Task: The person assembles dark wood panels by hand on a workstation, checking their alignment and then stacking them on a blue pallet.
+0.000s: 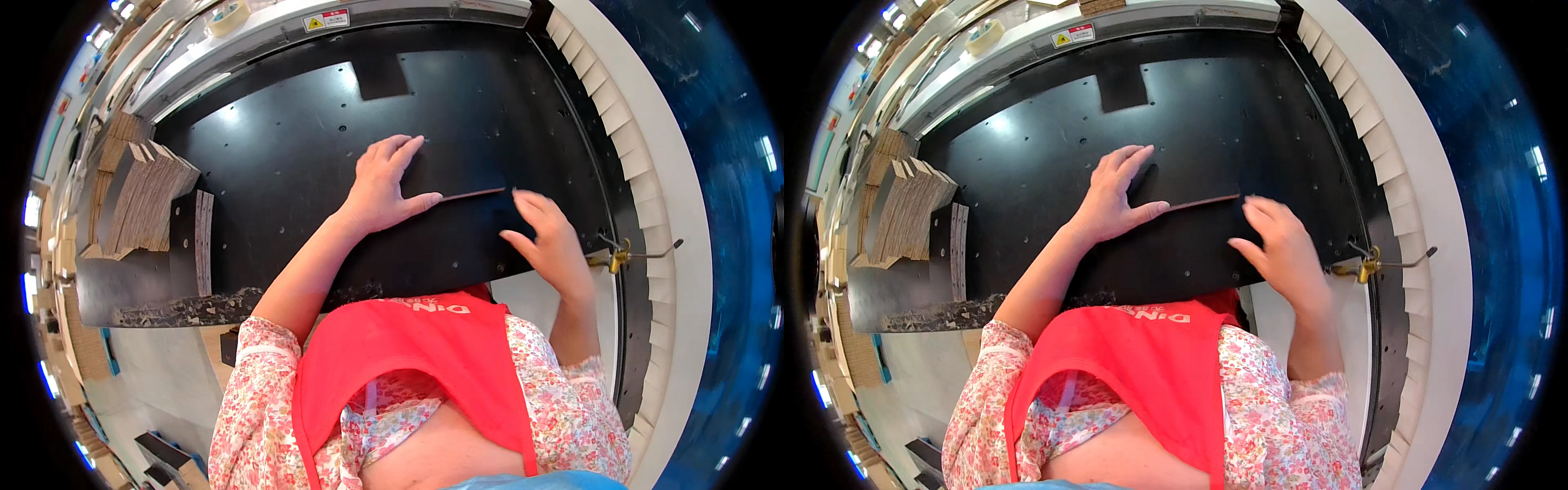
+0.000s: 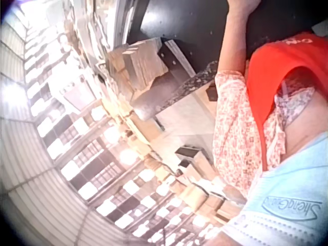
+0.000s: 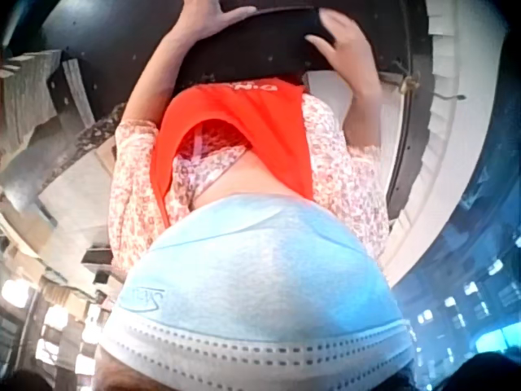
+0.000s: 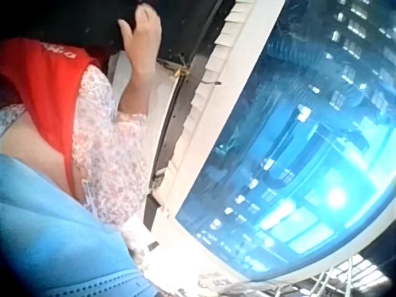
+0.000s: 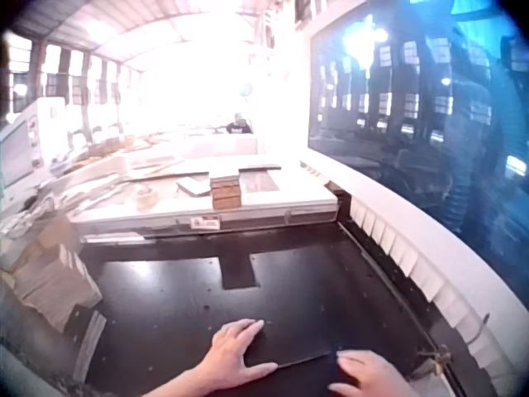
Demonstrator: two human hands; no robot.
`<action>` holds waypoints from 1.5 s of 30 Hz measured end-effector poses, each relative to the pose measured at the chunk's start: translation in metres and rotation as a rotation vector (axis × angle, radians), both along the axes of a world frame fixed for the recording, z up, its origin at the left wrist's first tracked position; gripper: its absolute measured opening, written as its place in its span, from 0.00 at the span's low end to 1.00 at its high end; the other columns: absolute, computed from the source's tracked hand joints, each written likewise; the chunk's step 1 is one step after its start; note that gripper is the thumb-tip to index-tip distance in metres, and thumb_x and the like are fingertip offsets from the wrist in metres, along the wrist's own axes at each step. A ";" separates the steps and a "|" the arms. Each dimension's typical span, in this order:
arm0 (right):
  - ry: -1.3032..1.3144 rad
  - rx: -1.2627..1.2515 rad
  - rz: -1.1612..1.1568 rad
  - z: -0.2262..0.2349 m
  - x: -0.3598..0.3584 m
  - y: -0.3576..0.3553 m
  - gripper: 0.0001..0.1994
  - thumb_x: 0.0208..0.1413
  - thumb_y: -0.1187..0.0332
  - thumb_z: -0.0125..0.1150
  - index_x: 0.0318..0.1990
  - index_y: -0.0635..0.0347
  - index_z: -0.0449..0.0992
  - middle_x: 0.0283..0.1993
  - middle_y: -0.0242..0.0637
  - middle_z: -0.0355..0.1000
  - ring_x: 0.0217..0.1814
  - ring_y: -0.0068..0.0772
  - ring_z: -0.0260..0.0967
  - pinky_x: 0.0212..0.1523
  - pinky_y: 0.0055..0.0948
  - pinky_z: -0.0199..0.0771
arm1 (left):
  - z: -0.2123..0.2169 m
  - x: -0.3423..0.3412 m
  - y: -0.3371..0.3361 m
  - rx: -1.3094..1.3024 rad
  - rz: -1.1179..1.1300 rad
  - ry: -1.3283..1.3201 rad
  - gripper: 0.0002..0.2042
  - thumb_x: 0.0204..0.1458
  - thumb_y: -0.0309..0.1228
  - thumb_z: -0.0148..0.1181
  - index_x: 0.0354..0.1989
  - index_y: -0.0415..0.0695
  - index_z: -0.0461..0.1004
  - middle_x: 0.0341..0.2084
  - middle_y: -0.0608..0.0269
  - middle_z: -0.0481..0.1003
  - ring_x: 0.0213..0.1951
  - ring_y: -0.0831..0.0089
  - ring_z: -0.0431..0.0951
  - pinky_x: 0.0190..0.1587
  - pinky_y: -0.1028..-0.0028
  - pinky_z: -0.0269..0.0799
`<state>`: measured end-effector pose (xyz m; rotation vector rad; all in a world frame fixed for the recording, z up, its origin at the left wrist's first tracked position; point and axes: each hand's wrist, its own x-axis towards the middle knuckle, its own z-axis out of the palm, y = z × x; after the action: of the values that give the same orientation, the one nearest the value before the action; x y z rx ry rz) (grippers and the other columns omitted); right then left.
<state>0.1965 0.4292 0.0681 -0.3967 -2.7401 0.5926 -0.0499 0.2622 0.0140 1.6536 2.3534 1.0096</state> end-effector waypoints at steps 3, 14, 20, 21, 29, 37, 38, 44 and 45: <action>-0.048 0.226 0.168 -0.011 -0.055 0.011 0.29 0.47 0.59 0.74 0.55 0.63 0.74 0.69 0.48 0.61 0.74 0.50 0.54 0.71 0.48 0.52 | 0.001 -0.002 -0.001 0.057 -0.017 -0.106 0.36 0.51 0.45 0.67 0.67 0.43 0.63 0.64 0.50 0.61 0.67 0.51 0.58 0.68 0.56 0.55; -0.152 0.216 0.450 -0.030 -0.147 0.034 0.37 0.41 0.48 0.76 0.58 0.58 0.73 0.68 0.47 0.60 0.73 0.48 0.54 0.73 0.48 0.48 | -0.024 -0.047 -0.038 -0.101 0.512 0.293 0.25 0.54 0.42 0.64 0.57 0.41 0.73 0.61 0.50 0.66 0.65 0.50 0.62 0.67 0.55 0.57; -0.024 0.249 0.448 -0.042 -0.147 0.036 0.35 0.40 0.48 0.76 0.54 0.58 0.76 0.67 0.45 0.62 0.70 0.47 0.57 0.70 0.46 0.53 | -0.027 -0.044 -0.040 -0.109 0.551 0.315 0.25 0.53 0.42 0.65 0.56 0.42 0.74 0.61 0.51 0.67 0.65 0.50 0.63 0.67 0.55 0.57; -0.017 0.247 0.447 -0.042 -0.146 0.038 0.34 0.40 0.48 0.76 0.54 0.57 0.76 0.67 0.45 0.62 0.70 0.47 0.57 0.70 0.46 0.54 | -0.026 -0.043 -0.038 -0.109 0.552 0.314 0.24 0.53 0.41 0.65 0.56 0.42 0.74 0.61 0.52 0.67 0.65 0.51 0.63 0.67 0.56 0.57; -0.018 0.237 0.440 -0.041 -0.146 0.041 0.34 0.41 0.48 0.75 0.54 0.57 0.76 0.67 0.44 0.62 0.70 0.46 0.58 0.70 0.45 0.54 | -0.027 -0.040 -0.037 -0.070 0.564 0.332 0.22 0.53 0.40 0.65 0.54 0.42 0.75 0.59 0.54 0.69 0.63 0.52 0.66 0.66 0.57 0.60; 0.013 0.222 0.447 -0.042 -0.145 0.040 0.34 0.38 0.51 0.78 0.53 0.60 0.75 0.67 0.45 0.62 0.69 0.49 0.58 0.69 0.46 0.55 | -0.029 -0.038 -0.039 -0.035 0.581 0.316 0.20 0.52 0.40 0.65 0.51 0.42 0.77 0.57 0.55 0.71 0.62 0.54 0.67 0.66 0.57 0.60; 0.011 0.223 0.444 -0.043 -0.145 0.040 0.34 0.38 0.51 0.78 0.53 0.60 0.75 0.67 0.45 0.62 0.70 0.49 0.58 0.69 0.46 0.55 | -0.030 -0.038 -0.039 -0.029 0.577 0.317 0.20 0.52 0.40 0.65 0.51 0.42 0.77 0.56 0.55 0.71 0.62 0.54 0.68 0.65 0.57 0.60; 0.016 0.219 0.434 -0.043 -0.144 0.040 0.34 0.39 0.52 0.78 0.53 0.60 0.75 0.67 0.46 0.62 0.70 0.49 0.58 0.69 0.45 0.55 | -0.029 -0.038 -0.040 -0.019 0.573 0.323 0.20 0.51 0.39 0.65 0.50 0.42 0.78 0.56 0.55 0.72 0.61 0.54 0.68 0.65 0.57 0.61; 0.015 0.219 0.433 -0.043 -0.144 0.040 0.34 0.39 0.52 0.78 0.53 0.60 0.75 0.67 0.46 0.62 0.70 0.49 0.58 0.69 0.45 0.55 | -0.029 -0.038 -0.040 -0.023 0.570 0.323 0.20 0.51 0.38 0.65 0.50 0.42 0.77 0.56 0.55 0.72 0.61 0.54 0.68 0.64 0.57 0.62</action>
<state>0.0526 0.4687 0.0255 0.2579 -2.8487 0.3816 -0.0877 0.2224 -0.0150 1.2287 3.1438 0.8160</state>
